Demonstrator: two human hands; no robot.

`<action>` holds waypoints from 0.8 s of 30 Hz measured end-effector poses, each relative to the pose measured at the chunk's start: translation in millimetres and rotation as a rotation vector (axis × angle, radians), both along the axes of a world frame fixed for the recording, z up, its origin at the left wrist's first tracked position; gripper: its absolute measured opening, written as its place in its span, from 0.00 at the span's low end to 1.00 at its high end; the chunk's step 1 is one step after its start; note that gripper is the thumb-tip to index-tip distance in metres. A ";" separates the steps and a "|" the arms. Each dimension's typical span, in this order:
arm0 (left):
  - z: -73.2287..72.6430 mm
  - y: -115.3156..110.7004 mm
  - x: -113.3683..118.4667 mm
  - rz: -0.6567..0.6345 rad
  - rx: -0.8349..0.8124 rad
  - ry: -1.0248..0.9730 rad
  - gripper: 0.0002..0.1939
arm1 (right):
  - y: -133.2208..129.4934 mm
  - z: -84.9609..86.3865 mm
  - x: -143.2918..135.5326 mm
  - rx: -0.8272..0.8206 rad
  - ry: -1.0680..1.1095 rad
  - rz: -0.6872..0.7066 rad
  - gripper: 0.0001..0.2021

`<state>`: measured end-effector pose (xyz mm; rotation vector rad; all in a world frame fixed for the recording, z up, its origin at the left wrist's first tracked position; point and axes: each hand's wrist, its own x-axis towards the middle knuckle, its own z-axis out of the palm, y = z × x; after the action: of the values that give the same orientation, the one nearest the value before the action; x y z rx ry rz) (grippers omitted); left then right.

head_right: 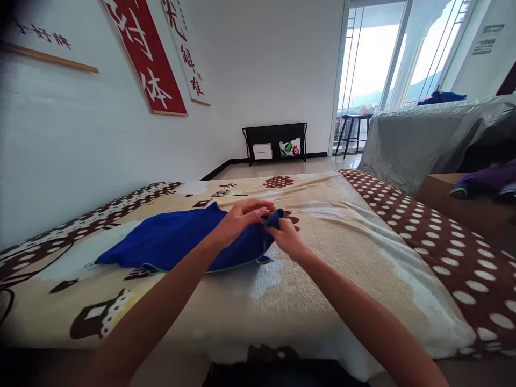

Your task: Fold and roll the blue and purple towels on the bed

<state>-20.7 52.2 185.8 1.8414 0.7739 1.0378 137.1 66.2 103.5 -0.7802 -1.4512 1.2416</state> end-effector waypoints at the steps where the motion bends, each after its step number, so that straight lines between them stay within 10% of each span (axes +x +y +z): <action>1: -1.6 0.9 -4.0 0.009 -0.013 -0.013 0.20 | 5.4 -3.8 11.7 -0.015 0.014 -0.035 0.17; 7: -26.6 30.6 -84.0 0.274 0.052 0.332 0.26 | 20.6 -18.2 113.3 -0.128 0.097 -0.279 0.15; 16: -142.5 52.1 -178.6 0.680 -0.001 0.940 0.32 | -7.1 -0.1 234.8 -0.076 0.271 -0.524 0.09; 24: -184.4 1.8 -196.7 0.924 0.047 0.983 0.28 | -38.2 -72.7 297.2 -0.349 0.197 -0.471 0.07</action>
<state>-217.4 54.0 1.3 2.0164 2.3386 0.5647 434.3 28.1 30.7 -1.1239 -0.8340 1.1721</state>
